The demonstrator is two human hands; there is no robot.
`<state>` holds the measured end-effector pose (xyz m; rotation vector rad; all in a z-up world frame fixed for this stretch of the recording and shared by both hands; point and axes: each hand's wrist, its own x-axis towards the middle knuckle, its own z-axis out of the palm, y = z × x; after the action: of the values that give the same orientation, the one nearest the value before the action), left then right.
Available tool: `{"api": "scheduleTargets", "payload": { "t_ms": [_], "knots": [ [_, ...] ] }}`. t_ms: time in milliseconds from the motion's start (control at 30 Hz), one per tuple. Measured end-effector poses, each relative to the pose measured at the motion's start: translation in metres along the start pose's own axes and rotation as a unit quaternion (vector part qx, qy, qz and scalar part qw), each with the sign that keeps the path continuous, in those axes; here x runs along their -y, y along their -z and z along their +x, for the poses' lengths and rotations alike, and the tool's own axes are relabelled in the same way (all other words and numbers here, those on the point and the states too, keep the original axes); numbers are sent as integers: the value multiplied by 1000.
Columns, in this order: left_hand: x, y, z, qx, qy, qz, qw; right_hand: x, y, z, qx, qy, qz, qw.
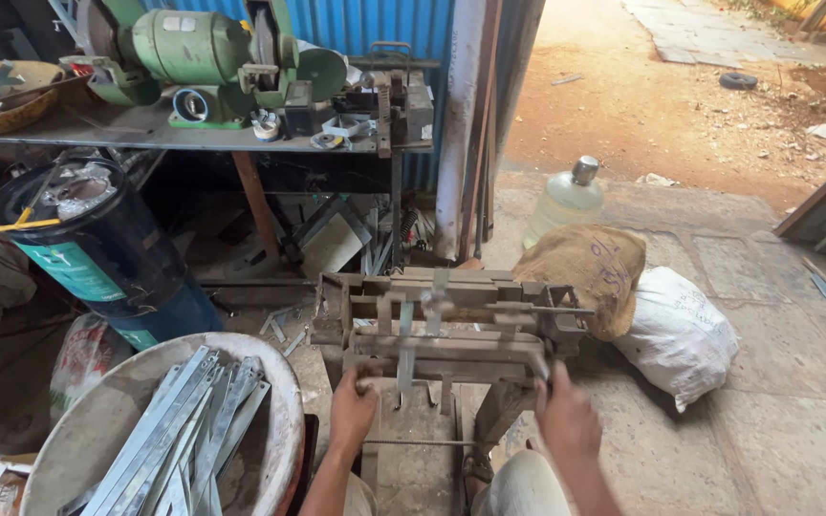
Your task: The person uses a wooden jig to bend metal strips by hand, placing each strip into the device, applying pressure to fold it, and removing the bent piece.
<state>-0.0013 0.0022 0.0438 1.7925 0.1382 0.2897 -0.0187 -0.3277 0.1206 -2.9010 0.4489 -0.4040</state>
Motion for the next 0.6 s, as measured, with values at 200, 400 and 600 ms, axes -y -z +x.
{"api": "scheduleTargets", "payload": {
  "t_ms": [200, 400, 600],
  "knots": [
    [-38, -18, 9, 53, -9, 37, 998, 36, 50, 129, 179, 70, -106, 976],
    [-28, -41, 13, 38, -25, 13, 999, 75, 71, 186, 364, -20, -130, 922],
    [4, -33, -36, -57, -69, -58, 994, 68, 58, 192, 370, -47, -145, 917]
  ]
}}
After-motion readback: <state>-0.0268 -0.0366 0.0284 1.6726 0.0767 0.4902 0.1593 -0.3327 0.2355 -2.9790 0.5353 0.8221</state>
